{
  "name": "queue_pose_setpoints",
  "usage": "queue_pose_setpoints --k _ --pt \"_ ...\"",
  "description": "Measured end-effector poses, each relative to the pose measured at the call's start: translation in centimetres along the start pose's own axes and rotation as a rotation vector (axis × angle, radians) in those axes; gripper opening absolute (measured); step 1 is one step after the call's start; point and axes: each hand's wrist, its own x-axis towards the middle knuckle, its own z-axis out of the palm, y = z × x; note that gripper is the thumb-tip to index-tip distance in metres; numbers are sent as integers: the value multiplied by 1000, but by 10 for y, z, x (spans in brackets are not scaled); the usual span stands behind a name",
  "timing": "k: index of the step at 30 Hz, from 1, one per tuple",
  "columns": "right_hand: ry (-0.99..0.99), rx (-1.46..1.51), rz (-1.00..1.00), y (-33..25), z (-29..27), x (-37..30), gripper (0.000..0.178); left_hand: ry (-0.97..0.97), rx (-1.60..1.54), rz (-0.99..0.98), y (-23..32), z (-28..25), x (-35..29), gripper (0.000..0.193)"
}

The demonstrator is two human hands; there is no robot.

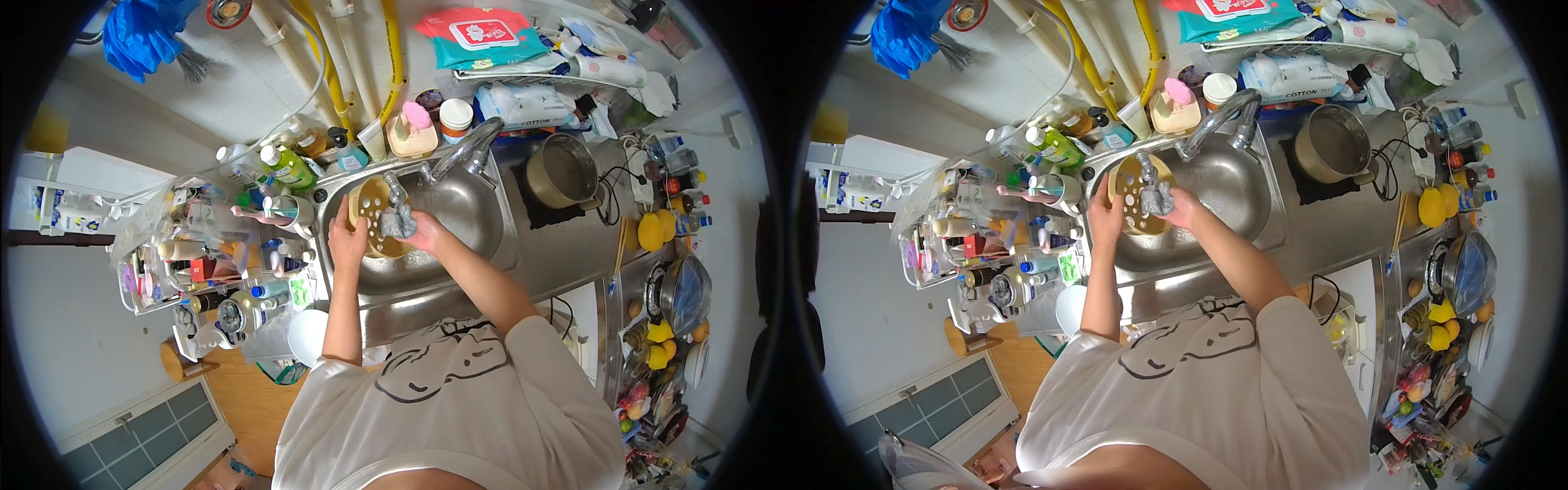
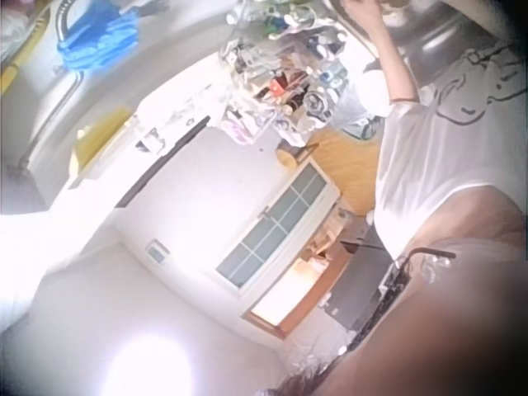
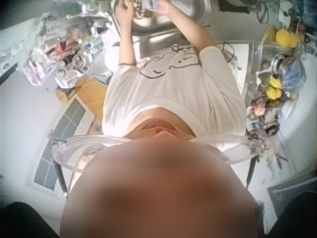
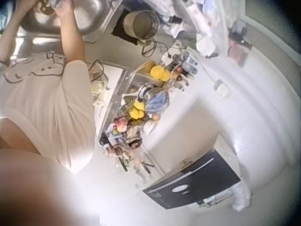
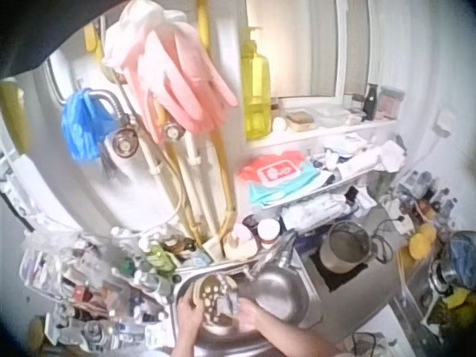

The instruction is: The person washes a white plate and a yellow perforated steamer basket in a kitchen sink using a sponge and running water. The person scrubs both sides of each item and rinses them under the tap.

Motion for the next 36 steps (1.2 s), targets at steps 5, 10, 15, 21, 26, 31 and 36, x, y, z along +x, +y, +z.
queue_pose_setpoints --k 5,10,15,21,26,31,36 --pt "-139 143 -69 -6 6 13 23 -12 -91 17 -38 0 -2 52" --pt "32 -186 -315 5 5 24 21 -44 -284 108 -52 7 -4 50" --pt "518 -517 -701 -5 5 18 30 -36 -597 -204 -53 16 -10 43" --pt "783 -1104 -519 20 -25 106 44 -190 -471 -113 -14 60 -8 40" --pt "-330 -980 54 35 8 13 61 -125 -727 -255 -78 44 -9 29" --pt "-188 -2385 -16 -18 -14 -8 62 -308 -894 -379 -58 51 -13 32" --pt "-47 -1835 -170 -5 0 26 60 -303 -721 -242 -36 73 -8 26"
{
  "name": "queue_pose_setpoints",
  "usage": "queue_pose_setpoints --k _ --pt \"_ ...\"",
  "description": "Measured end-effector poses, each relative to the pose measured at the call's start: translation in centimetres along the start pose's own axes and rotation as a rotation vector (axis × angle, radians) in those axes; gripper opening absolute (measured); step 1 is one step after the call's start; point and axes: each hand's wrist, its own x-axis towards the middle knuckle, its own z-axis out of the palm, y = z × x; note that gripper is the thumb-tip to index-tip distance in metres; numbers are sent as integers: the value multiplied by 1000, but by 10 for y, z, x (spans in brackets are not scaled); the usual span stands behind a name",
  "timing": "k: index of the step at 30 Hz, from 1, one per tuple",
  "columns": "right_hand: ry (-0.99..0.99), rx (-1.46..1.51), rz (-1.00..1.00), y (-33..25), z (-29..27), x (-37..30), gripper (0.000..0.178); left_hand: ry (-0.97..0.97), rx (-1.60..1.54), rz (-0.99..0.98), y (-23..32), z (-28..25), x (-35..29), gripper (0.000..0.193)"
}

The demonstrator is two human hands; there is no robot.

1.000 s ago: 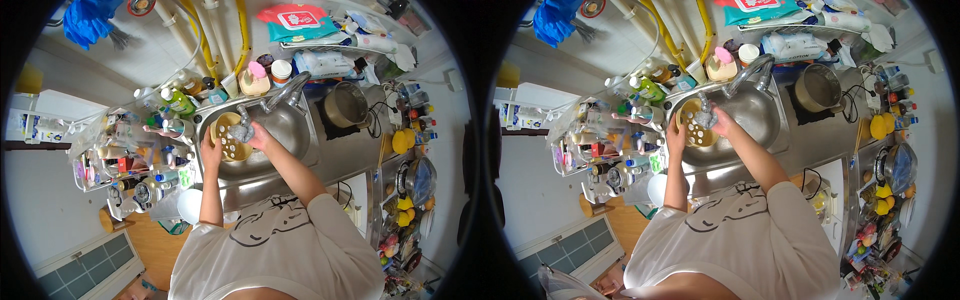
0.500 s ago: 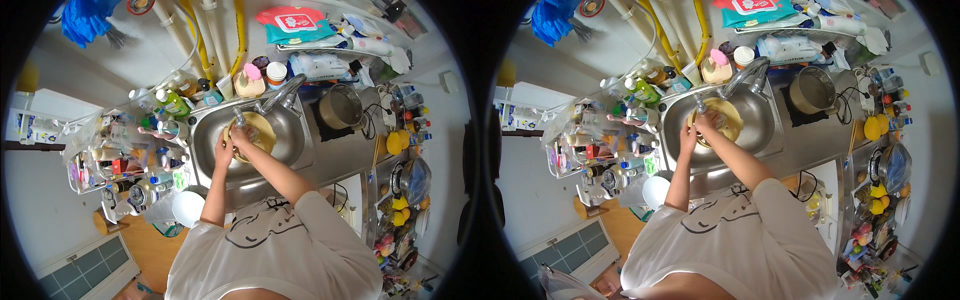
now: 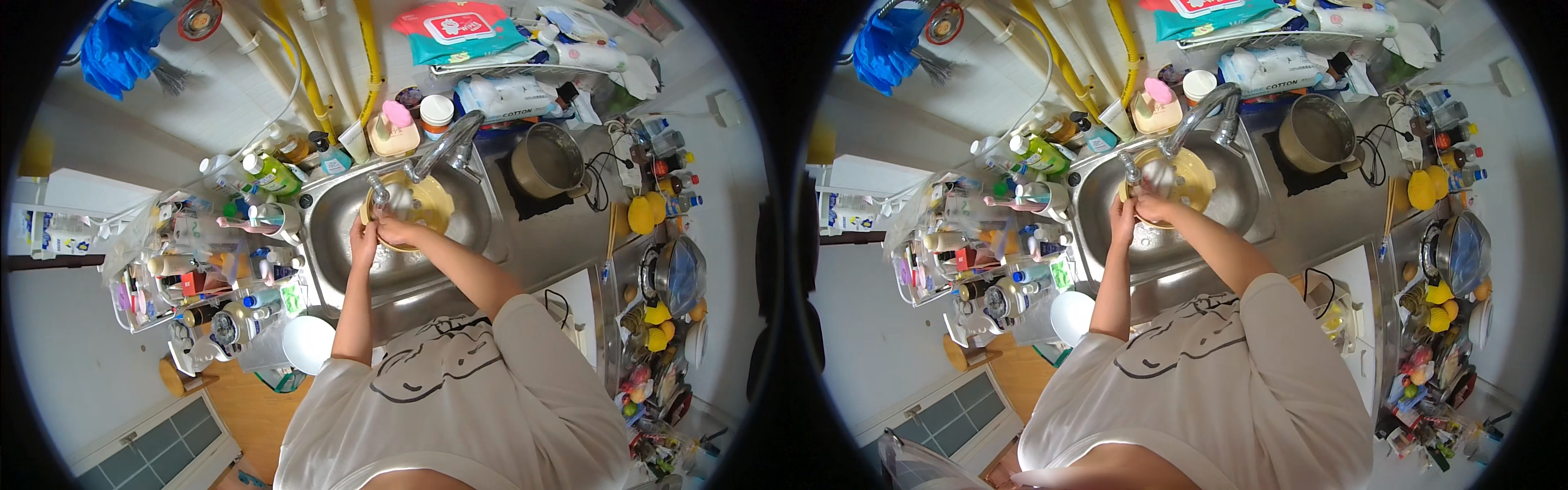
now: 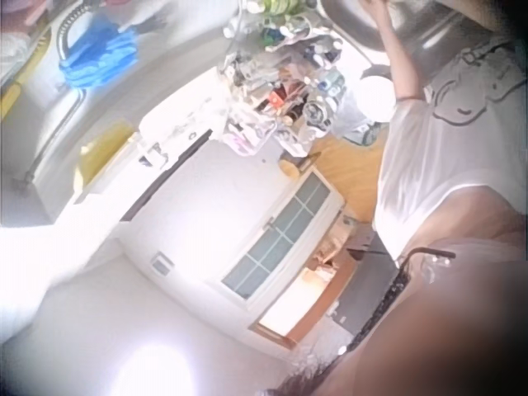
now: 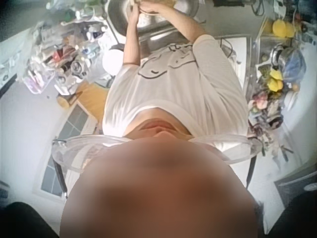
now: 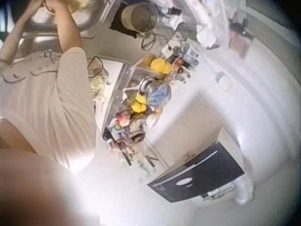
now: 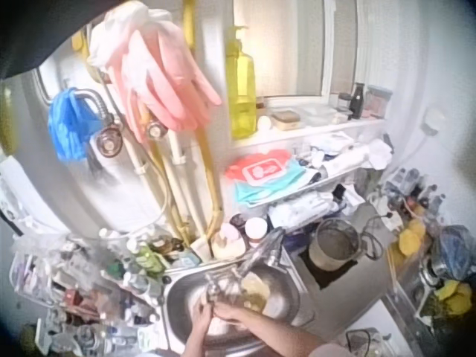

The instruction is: The person washes a white plate and a yellow perforated steamer basket in a kitchen sink using a sponge and running water. The person scrubs both sides of each item and rinses them under the tap.

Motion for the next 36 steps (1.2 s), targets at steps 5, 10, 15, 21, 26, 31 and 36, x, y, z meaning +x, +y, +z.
queue_pose_setpoints --k 5,10,15,21,26,31,36 --pt "-565 188 107 -6 -19 -48 61 -14 -198 36 2 -28 6 27" --pt "-260 -879 26 14 -39 -65 53 -3 4 112 26 -18 -9 27" --pt "497 -771 -191 17 -25 -52 59 -22 55 171 33 -20 -8 30" --pt "364 133 -187 15 20 -27 55 119 -59 162 20 -11 -8 38" --pt "-221 214 -21 -14 18 -46 54 270 -44 131 -12 -24 -8 17" --pt "-178 -398 -88 19 -14 -67 55 172 -75 244 10 -22 -12 33" --pt "711 283 -159 13 5 -31 55 108 -25 269 22 9 -22 44"
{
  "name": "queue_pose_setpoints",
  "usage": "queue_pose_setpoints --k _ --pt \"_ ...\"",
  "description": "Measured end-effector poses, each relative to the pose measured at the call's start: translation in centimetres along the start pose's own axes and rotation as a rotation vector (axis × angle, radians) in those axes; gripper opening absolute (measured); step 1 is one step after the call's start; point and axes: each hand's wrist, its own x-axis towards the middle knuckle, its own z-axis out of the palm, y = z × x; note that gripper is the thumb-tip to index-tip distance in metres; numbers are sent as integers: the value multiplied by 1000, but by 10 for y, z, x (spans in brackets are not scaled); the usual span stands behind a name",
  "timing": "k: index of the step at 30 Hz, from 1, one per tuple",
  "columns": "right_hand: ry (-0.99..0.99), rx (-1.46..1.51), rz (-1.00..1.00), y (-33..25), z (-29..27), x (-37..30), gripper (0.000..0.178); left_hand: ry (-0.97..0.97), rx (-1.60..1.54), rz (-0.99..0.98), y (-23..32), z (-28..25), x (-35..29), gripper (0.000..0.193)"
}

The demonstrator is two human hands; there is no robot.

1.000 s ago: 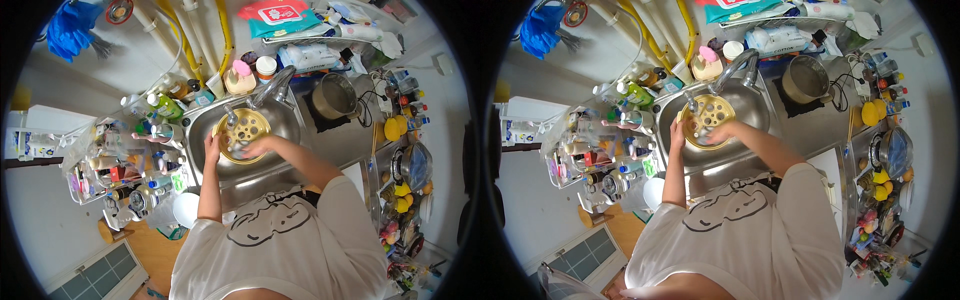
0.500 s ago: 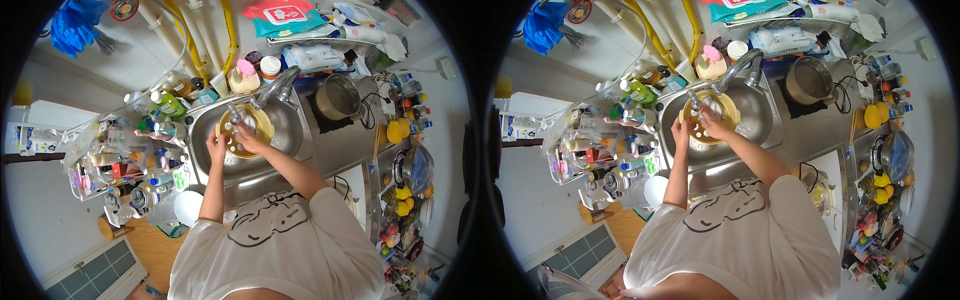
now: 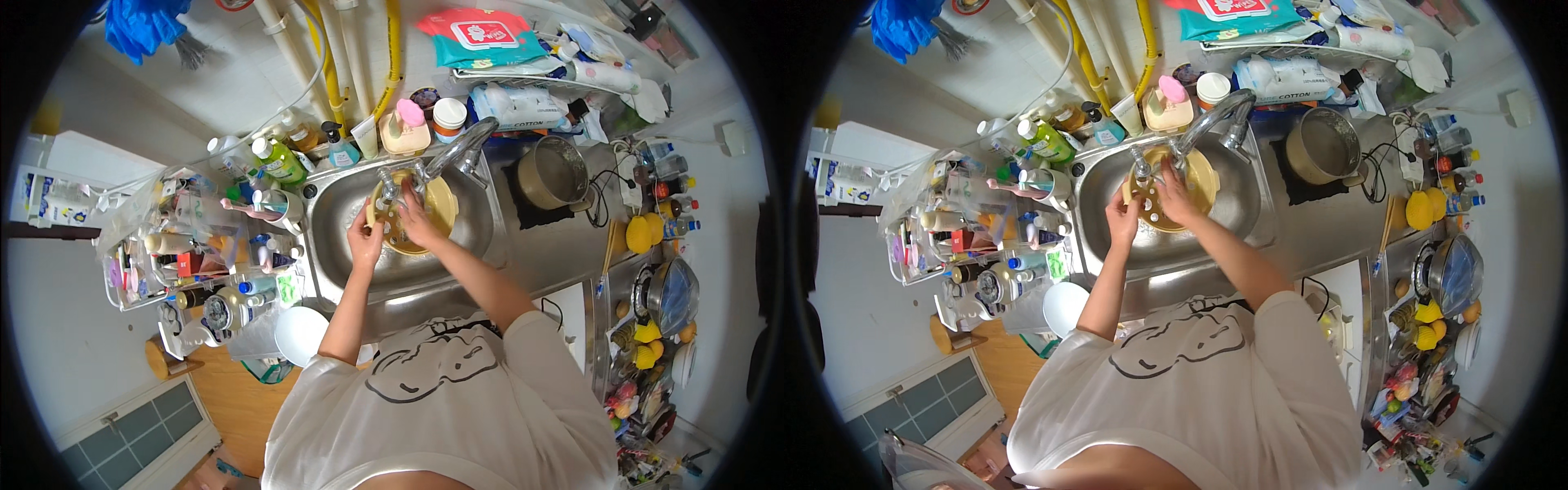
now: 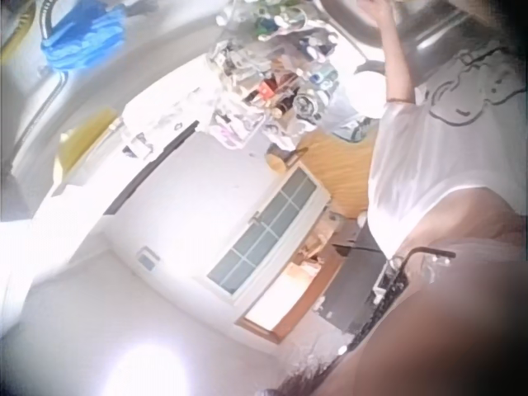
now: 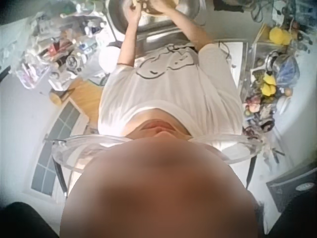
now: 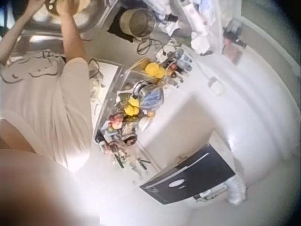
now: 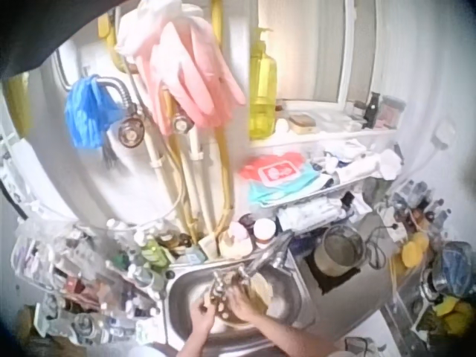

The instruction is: The person washes a white plate and a yellow perforated steamer basket in a kitchen sink using a sponge and running water. The person scrubs both sides of each item and rinses them under the tap.

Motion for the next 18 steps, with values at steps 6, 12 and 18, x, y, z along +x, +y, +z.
queue_pose_setpoints --k 6,12,18 --pt "-182 1594 653 -24 10 -10 42 -13 723 440 27 12 -8 63" --pt "-1 1579 630 -44 0 -12 48 -167 668 452 23 2 -7 88" --pt "-140 1322 564 -19 1 -10 47 -229 889 503 16 -12 -5 85"
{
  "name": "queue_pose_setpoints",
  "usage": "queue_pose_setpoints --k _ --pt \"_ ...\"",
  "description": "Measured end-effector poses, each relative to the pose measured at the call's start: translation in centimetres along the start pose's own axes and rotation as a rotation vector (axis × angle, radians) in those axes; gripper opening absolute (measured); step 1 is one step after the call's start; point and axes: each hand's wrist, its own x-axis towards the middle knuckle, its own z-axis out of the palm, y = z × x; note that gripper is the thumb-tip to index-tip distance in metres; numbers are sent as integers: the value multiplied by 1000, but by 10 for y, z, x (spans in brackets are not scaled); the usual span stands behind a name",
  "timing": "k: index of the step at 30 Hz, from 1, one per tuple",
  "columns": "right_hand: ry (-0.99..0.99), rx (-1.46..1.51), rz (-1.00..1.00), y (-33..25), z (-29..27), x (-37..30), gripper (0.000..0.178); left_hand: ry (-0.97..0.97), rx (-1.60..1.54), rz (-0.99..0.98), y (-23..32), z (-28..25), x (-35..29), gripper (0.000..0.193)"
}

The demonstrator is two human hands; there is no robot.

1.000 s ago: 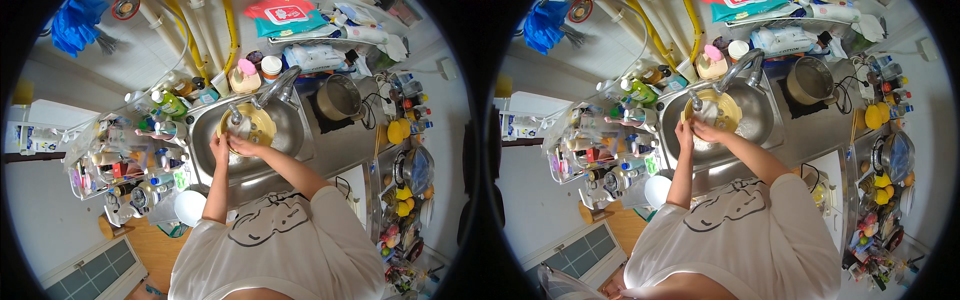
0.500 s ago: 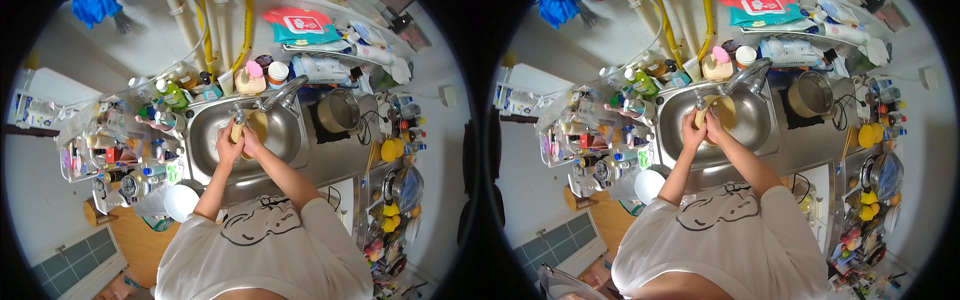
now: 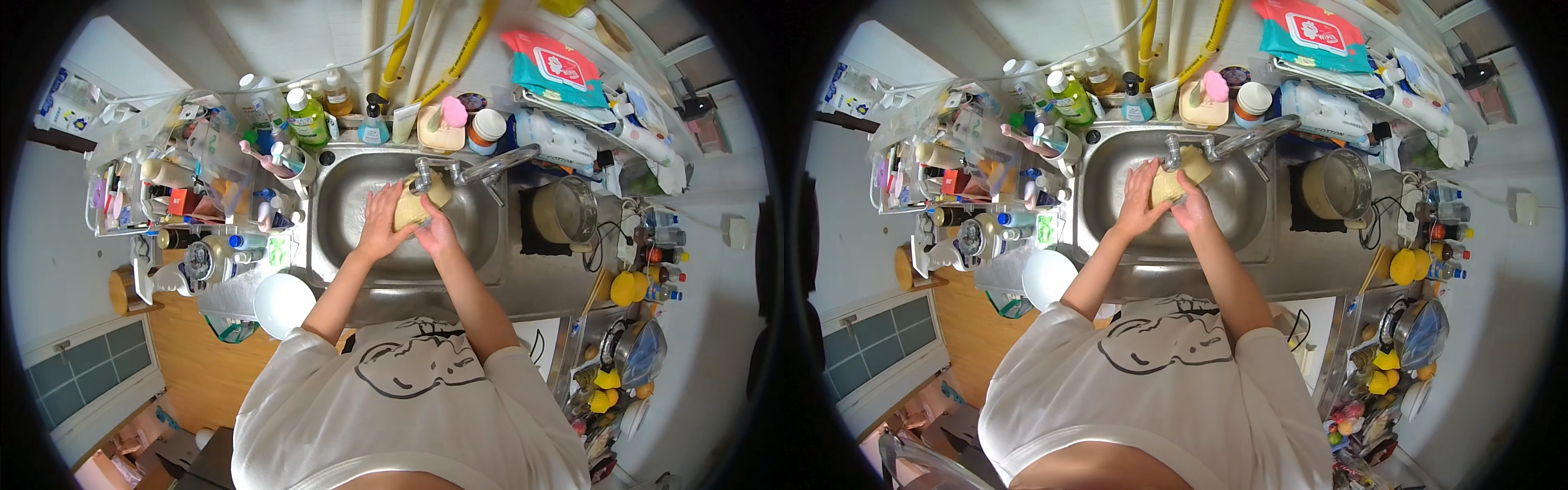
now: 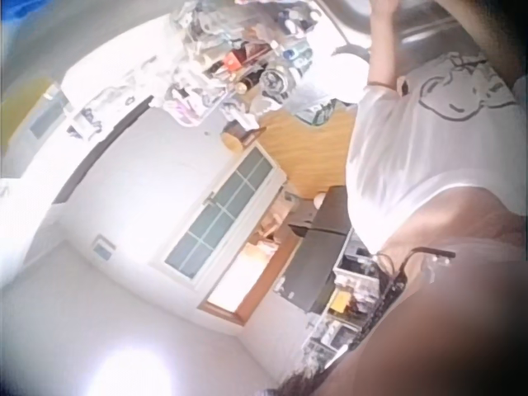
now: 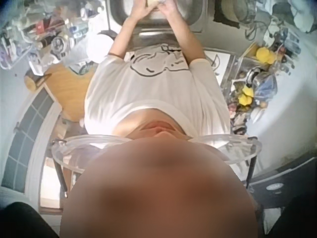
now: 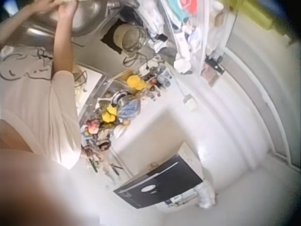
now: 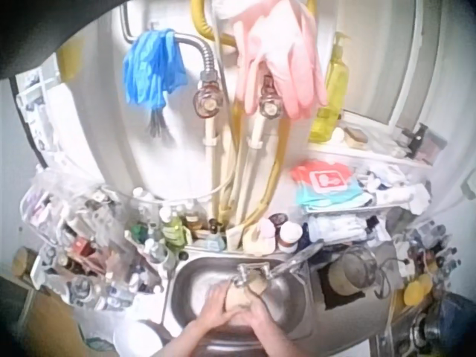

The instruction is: The person washes a white plate and a yellow perforated steamer basket in a kitchen sink using a sponge and running water. The person scrubs both sides of each item and rinses them under the tap.

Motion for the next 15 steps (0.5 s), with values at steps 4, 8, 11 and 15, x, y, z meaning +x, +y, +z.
queue_pose_setpoints --k 4,8,11,15 --pt "54 97 49 -7 13 -1 50 417 -261 -526 -48 57 -39 68" --pt "-1 55 91 -13 -15 10 51 277 -2023 -914 -12 37 -25 61" --pt "147 -52 230 -10 -26 8 54 565 -2086 -1029 -40 54 -28 54" --pt "307 -381 483 -13 -73 -1 61 578 -2030 -1100 -47 45 -13 52"
